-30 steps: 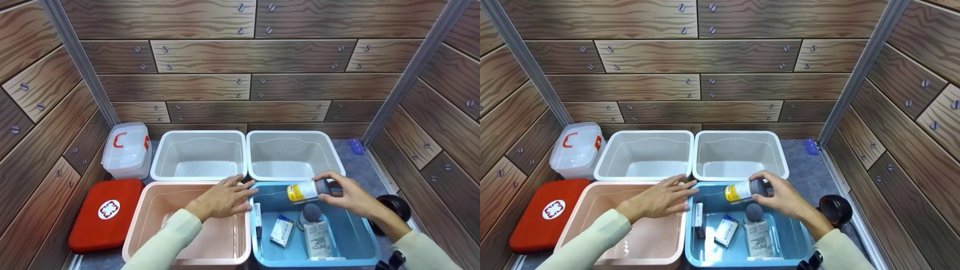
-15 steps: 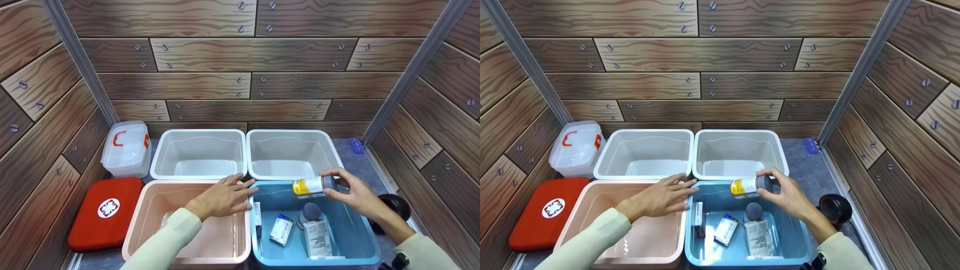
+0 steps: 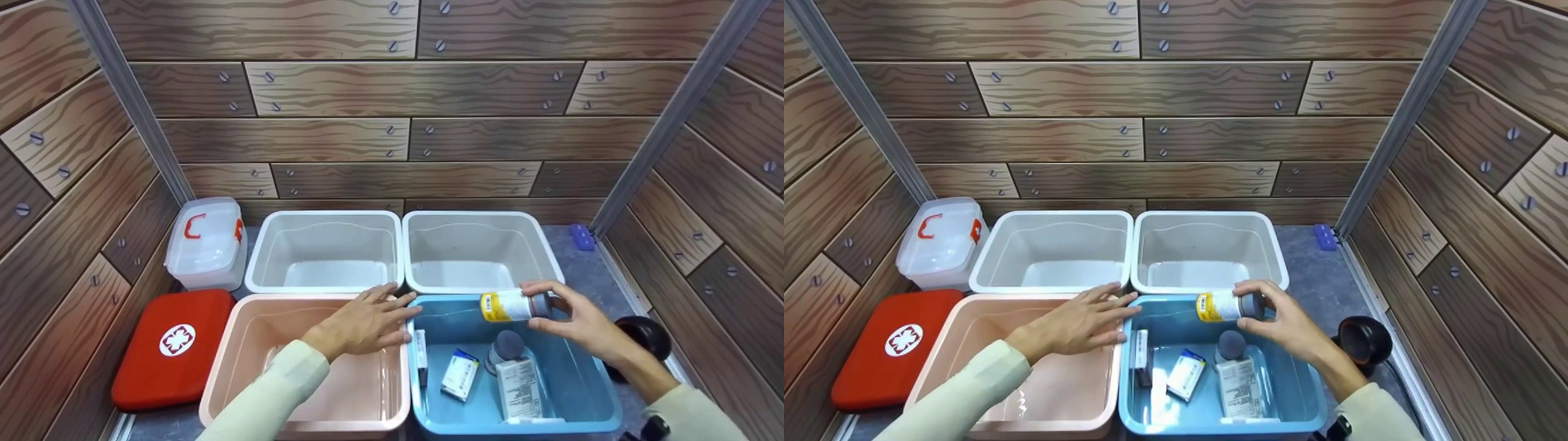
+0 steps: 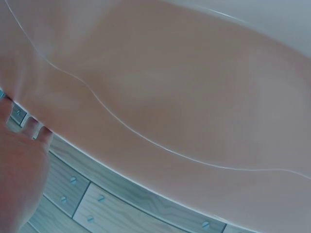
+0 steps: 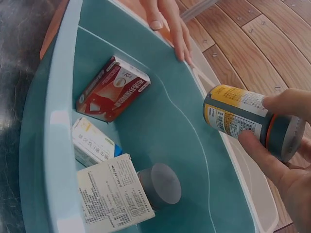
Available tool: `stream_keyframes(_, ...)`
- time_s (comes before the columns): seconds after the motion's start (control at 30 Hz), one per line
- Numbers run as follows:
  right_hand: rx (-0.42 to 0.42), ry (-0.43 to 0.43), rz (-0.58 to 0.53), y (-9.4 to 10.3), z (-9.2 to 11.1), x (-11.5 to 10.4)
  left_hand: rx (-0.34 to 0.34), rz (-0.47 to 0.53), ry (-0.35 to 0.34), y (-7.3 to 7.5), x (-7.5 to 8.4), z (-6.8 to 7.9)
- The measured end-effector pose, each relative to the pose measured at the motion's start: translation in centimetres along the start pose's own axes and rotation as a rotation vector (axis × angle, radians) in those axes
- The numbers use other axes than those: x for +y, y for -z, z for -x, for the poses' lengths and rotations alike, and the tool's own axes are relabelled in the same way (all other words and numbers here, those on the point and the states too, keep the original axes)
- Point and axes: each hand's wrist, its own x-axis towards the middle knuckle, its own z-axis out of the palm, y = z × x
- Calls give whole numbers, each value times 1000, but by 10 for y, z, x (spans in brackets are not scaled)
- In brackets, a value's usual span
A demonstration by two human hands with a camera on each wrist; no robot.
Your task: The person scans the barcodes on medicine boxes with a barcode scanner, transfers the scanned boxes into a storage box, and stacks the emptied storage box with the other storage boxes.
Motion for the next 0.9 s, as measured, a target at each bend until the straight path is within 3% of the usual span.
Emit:
stream_keyframes(0.27,54,-114,10,3,5,2,5,10,6,0,0,0)
stream_keyframes(0.6,335,-157,135,35,34,16,0,7,8,-1,0,-1)
stream_keyframes(0.73,446,-176,98,47,53,23,-7,10,11,0,0,0)
stream_keyframes(0.9,568,-221,-63,58,79,30,1,13,6,0,0,1)
